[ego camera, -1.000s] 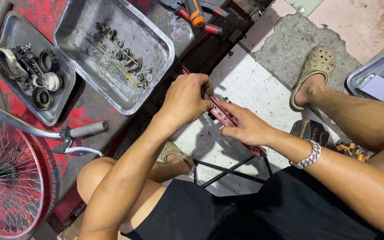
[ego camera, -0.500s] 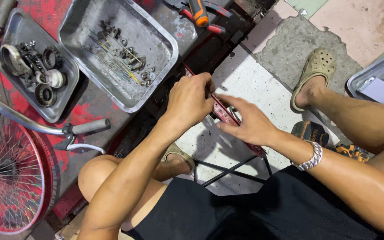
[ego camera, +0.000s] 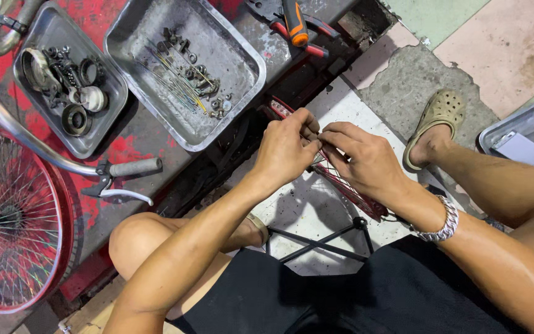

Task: The person replaces spokes on a bicycle wheel by hand and using a screwdriver. They pick up spoke nipples from a metal tray and insert them into the rim holes while holding the wheel on their lap.

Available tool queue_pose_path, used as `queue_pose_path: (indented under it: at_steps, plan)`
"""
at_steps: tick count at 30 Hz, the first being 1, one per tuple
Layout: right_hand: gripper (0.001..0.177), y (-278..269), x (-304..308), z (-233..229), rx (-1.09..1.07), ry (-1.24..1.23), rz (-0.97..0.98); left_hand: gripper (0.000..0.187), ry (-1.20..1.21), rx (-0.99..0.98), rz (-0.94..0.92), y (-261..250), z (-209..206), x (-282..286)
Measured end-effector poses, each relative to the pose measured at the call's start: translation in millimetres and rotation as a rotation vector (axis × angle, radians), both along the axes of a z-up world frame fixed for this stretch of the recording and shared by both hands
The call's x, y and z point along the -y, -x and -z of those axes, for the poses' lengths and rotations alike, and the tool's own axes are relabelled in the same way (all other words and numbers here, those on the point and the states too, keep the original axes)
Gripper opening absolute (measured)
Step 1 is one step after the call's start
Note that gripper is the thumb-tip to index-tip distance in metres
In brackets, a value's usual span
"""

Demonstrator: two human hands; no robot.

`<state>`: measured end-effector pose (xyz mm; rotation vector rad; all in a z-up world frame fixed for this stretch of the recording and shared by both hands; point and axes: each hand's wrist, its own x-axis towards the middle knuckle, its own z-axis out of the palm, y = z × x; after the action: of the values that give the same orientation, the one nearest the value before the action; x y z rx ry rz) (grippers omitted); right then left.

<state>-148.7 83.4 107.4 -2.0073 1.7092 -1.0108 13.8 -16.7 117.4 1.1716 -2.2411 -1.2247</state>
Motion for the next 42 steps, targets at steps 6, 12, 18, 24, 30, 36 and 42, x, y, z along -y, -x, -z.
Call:
queue_pose_path:
  at_steps: [6,12,18,24,30,36,42]
  plan:
    - [0.025,2,5,3,-0.115,0.027,-0.039,0.018,0.013,-0.047,0.013,-4,5,-1]
    - [0.024,3,2,7,-0.166,0.116,-0.066,0.018,-0.019,-0.138,0.032,-7,10,0]
    - [0.017,5,0,9,-0.137,0.115,-0.026,0.015,0.096,0.010,-0.052,-27,18,-3]
    - [0.021,9,-2,5,-0.171,0.098,-0.048,0.030,-0.119,-0.070,-0.291,-6,59,-66]
    - [0.019,6,-2,4,-0.146,0.039,-0.094,0.020,0.030,-0.350,-0.544,14,89,-87]
    - [0.019,5,3,-7,-0.205,-0.065,-0.125,0.014,-0.001,-0.357,-0.552,11,91,-83]
    - [0.015,7,9,-10,-0.260,-0.052,-0.146,0.013,0.132,-0.378,-0.486,9,100,-86]
